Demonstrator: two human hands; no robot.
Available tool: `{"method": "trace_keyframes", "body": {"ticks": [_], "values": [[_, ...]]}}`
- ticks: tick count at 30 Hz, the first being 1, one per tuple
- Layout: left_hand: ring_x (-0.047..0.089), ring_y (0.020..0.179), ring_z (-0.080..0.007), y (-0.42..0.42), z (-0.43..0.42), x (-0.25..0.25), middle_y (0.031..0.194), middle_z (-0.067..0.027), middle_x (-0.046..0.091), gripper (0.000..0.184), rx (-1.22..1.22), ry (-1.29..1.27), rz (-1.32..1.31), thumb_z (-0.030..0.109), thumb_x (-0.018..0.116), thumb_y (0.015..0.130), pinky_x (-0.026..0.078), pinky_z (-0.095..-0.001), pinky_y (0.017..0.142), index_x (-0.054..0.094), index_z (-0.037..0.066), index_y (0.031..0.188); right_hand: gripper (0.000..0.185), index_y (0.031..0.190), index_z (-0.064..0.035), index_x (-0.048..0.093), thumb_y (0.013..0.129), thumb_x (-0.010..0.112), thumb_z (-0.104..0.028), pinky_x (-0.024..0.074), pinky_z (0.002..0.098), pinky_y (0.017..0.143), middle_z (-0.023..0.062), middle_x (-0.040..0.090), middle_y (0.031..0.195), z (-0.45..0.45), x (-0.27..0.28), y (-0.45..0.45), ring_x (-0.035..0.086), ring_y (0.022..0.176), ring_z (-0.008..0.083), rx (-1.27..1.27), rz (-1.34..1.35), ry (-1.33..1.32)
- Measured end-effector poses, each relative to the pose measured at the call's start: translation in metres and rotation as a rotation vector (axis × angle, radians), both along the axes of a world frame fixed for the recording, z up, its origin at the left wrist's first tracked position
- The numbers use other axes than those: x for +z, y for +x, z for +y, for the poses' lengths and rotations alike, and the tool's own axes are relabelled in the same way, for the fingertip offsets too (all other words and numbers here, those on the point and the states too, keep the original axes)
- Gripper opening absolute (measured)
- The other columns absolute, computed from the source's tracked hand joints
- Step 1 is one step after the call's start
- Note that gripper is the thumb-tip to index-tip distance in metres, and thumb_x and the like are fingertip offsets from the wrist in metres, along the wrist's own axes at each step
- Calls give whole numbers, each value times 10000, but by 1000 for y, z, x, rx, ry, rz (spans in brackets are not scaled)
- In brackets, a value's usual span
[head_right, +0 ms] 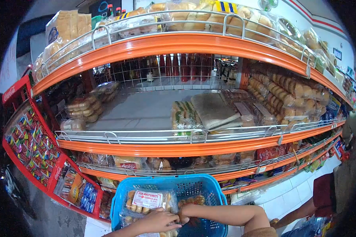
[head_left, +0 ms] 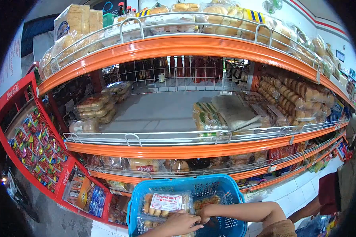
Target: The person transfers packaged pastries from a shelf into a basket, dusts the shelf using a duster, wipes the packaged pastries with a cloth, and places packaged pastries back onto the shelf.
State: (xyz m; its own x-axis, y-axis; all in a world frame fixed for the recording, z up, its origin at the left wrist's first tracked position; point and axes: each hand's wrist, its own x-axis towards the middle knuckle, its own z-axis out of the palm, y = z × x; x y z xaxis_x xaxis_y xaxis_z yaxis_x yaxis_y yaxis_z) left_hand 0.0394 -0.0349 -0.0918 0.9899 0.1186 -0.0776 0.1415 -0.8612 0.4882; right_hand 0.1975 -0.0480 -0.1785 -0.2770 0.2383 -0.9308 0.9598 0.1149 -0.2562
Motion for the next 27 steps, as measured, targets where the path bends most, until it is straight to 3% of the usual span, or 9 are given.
{"method": "trace_keyframes", "body": {"ticks": [4, 6, 7, 10, 12, 16, 19, 25, 27], "values": [[590, 737, -244, 2, -4, 9, 787, -89, 618, 376, 22, 92, 75, 449, 438, 881, 378, -353, 714, 556, 94, 910, 291, 1072, -5, 553, 839, 483, -165, 535, 416, 620, 183, 630, 965, 0, 0, 3, 654, 729, 278, -211, 44, -76], [588, 740, -241, 2, -7, 10, 779, -85, 614, 365, 29, 115, 107, 441, 444, 881, 376, -352, 715, 558, 96, 914, 290, 1020, -58, 588, 779, 536, -213, 506, 396, 608, 154, 636, 894, 8, -30, 10, 626, 779, 286, -87, 69, -62], [586, 742, -237, 4, -6, 14, 770, -81, 610, 354, 36, 142, 127, 432, 449, 880, 375, -351, 716, 559, 97, 919, 290, 1020, -58, 588, 779, 536, -213, 506, 396, 608, 154, 636, 894, 6, -12, 7, 626, 779, 286, -90, 69, -52], [559, 630, -279, 2, -10, 30, 656, -142, 553, 277, 83, 48, 9, 304, 555, 851, 431, -389, 631, 541, 28, 845, 259, 992, -81, 617, 740, 555, -76, 512, 423, 617, 122, 637, 993, 3, 10, 5, 630, 798, 281, -20, 99, 219], [520, 587, -307, -1, -9, 18, 623, -142, 521, 379, 61, 7, -29, 401, 470, 884, 403, -410, 612, 527, 27, 871, 302, 1011, -126, 616, 714, 591, -81, 495, 417, 593, 100, 641, 986, 1, -13, 3, 619, 781, 284, 23, 209, 256], [544, 606, -304, 0, -8, 19, 643, -141, 545, 357, 92, -26, -93, 395, 482, 878, 412, -422, 645, 537, 42, 871, 345, 1005, -95, 616, 663, 646, -59, 493, 424, 614, 115, 639, 974, 0, 31, -5, 613, 786, 297, -40, 212, 233], [560, 672, -297, 1, -5, 20, 700, -144, 560, 352, 89, -46, -22, 387, 478, 882, 413, -425, 659, 554, 46, 918, 294, 951, -57, 632, 658, 653, -60, 489, 429, 619, 126, 641, 958, 1, 24, -4, 612, 798, 299, 21, 198, 282], [551, 763, -286, -1, -1, 4, 794, -159, 553, 374, -8, -14, -166, 360, 447, 906, 413, -400, 627, 546, 28, 1046, 218, 879, -47, 656, 663, 659, -78, 484, 432, 643, 134, 643, 939, 12, -61, -3, 606, 809, 294, 309, 352, 396], [581, 770, -220, 0, -1, 10, 792, -59, 597, 329, -23, 24, 35, 420, 466, 874, 370, -355, 717, 563, 110, 925, 228, 884, -43, 656, 659, 662, -80, 484, 425, 657, 129, 644, 941, 14, -101, -2, 605, 808, 292, 343, 361, 371]]}}
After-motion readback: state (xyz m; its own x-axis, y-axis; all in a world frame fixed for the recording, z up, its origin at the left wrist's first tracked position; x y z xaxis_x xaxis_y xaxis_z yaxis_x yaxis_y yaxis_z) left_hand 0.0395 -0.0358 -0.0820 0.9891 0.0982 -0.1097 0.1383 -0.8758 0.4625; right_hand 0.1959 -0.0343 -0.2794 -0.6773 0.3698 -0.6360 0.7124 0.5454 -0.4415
